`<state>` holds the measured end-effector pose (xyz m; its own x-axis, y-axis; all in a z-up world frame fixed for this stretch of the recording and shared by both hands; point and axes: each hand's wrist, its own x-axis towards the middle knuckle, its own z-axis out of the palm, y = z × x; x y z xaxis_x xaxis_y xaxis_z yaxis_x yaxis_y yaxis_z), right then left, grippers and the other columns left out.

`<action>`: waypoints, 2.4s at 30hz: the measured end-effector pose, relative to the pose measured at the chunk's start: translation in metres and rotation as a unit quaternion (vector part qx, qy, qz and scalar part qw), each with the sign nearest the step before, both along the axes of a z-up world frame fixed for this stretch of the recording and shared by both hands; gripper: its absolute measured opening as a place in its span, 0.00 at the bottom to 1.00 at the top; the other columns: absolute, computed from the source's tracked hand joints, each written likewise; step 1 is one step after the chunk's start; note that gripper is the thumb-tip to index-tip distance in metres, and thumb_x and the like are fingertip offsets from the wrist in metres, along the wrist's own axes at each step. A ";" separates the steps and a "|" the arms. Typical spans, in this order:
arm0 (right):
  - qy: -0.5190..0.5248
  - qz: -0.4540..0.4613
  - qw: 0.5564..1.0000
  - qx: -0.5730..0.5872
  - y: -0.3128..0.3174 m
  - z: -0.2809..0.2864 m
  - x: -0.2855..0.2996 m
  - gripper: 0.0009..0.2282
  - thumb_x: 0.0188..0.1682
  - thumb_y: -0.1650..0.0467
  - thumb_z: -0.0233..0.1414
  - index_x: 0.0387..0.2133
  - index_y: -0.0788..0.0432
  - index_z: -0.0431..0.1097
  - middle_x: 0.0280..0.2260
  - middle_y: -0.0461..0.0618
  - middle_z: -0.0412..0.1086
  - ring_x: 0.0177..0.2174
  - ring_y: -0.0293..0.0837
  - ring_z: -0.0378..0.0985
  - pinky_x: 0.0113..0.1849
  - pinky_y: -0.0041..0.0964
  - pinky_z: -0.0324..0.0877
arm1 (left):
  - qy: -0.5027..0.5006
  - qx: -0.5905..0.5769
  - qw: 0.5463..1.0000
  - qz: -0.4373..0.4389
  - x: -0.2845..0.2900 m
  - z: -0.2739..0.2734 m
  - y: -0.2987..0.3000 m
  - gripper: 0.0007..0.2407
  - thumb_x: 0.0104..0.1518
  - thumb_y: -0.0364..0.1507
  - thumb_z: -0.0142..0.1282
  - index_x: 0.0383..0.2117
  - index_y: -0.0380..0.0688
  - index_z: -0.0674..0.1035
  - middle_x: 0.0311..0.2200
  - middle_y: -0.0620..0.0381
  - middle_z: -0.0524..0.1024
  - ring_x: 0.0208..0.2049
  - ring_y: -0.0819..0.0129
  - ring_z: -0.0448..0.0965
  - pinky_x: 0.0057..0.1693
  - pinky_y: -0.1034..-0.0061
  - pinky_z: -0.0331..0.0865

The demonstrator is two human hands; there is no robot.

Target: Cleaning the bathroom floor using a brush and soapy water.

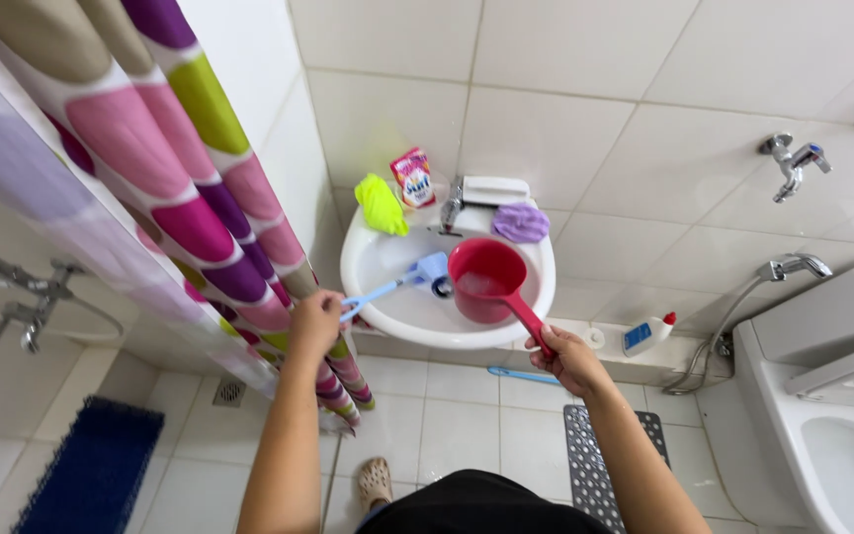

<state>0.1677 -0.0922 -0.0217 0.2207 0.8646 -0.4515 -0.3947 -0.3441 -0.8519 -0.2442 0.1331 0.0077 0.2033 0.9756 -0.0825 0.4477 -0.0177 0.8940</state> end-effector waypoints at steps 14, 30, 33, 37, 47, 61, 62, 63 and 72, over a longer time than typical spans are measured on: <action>-0.074 -0.027 0.985 -0.154 0.084 -0.031 -0.021 0.15 0.58 0.60 0.45 0.42 0.61 0.69 0.30 0.47 0.71 0.23 0.37 0.65 0.26 0.32 0.61 | 0.155 0.134 0.943 -0.260 0.109 0.028 0.045 0.12 0.58 0.33 0.57 0.45 0.44 0.82 0.41 0.47 0.81 0.45 0.48 0.80 0.50 0.57 0.72; -0.719 0.210 0.650 -0.127 0.188 -0.031 0.055 0.12 0.48 0.67 0.54 0.45 0.46 0.79 0.38 0.52 0.79 0.45 0.56 0.73 0.46 0.52 0.67 | 0.141 0.100 0.944 -0.281 0.176 -0.069 0.040 0.18 0.55 0.38 0.63 0.49 0.44 0.80 0.49 0.47 0.78 0.56 0.52 0.73 0.61 0.52 0.61; -0.660 0.195 0.725 0.018 0.224 0.008 0.039 0.12 0.51 0.70 0.50 0.45 0.49 0.77 0.39 0.56 0.78 0.38 0.59 0.79 0.43 0.52 0.72 | 0.176 0.136 0.935 -0.277 0.178 -0.101 0.037 0.16 0.50 0.39 0.62 0.42 0.48 0.84 0.47 0.53 0.80 0.56 0.56 0.72 0.65 0.53 0.55; -0.675 0.170 0.705 0.135 0.284 0.046 0.005 0.14 0.51 0.72 0.50 0.50 0.48 0.75 0.32 0.60 0.72 0.36 0.61 0.75 0.41 0.56 0.70 | 0.175 0.132 0.931 -0.291 0.193 -0.116 0.036 0.09 0.54 0.38 0.58 0.31 0.52 0.86 0.43 0.63 0.82 0.56 0.63 0.75 0.69 0.53 0.53; -0.736 0.163 0.654 0.066 0.327 0.020 0.014 0.19 0.46 0.76 0.48 0.49 0.42 0.72 0.42 0.55 0.68 0.43 0.58 0.73 0.43 0.52 0.70 | 0.155 0.192 0.897 -0.367 0.204 -0.112 0.050 0.09 0.57 0.39 0.58 0.34 0.54 0.87 0.42 0.64 0.81 0.53 0.61 0.73 0.65 0.55 0.56; -0.387 0.093 0.914 -0.078 0.263 -0.074 -0.021 0.09 0.49 0.75 0.52 0.41 0.62 0.73 0.33 0.55 0.79 0.30 0.46 0.82 0.34 0.38 0.76 | 0.120 0.155 0.923 -0.332 0.209 -0.089 0.042 0.09 0.60 0.37 0.57 0.35 0.46 0.84 0.32 0.52 0.81 0.38 0.53 0.80 0.44 0.56 0.70; -0.344 0.088 0.933 -0.057 0.267 -0.094 -0.016 0.10 0.49 0.76 0.51 0.43 0.62 0.73 0.34 0.53 0.78 0.31 0.44 0.82 0.35 0.36 0.77 | 0.048 0.162 0.946 -0.277 0.207 -0.086 0.049 0.09 0.60 0.35 0.57 0.35 0.44 0.84 0.33 0.50 0.81 0.38 0.50 0.80 0.43 0.57 0.71; -0.301 0.082 0.950 -0.035 0.270 -0.114 -0.012 0.11 0.49 0.77 0.51 0.44 0.63 0.73 0.35 0.52 0.78 0.31 0.42 0.81 0.35 0.34 0.78 | -0.024 0.168 0.961 -0.219 0.205 -0.082 0.056 0.08 0.60 0.33 0.57 0.36 0.43 0.84 0.34 0.49 0.81 0.37 0.48 0.79 0.42 0.57 0.72; -0.032 -0.011 0.996 -0.088 0.318 -0.160 -0.023 0.09 0.49 0.77 0.55 0.42 0.66 0.74 0.35 0.51 0.76 0.33 0.42 0.79 0.38 0.34 0.76 | 0.309 0.097 0.940 -0.108 0.172 -0.092 0.103 0.09 0.58 0.25 0.48 0.42 0.38 0.78 0.42 0.41 0.76 0.40 0.43 0.79 0.43 0.54 0.75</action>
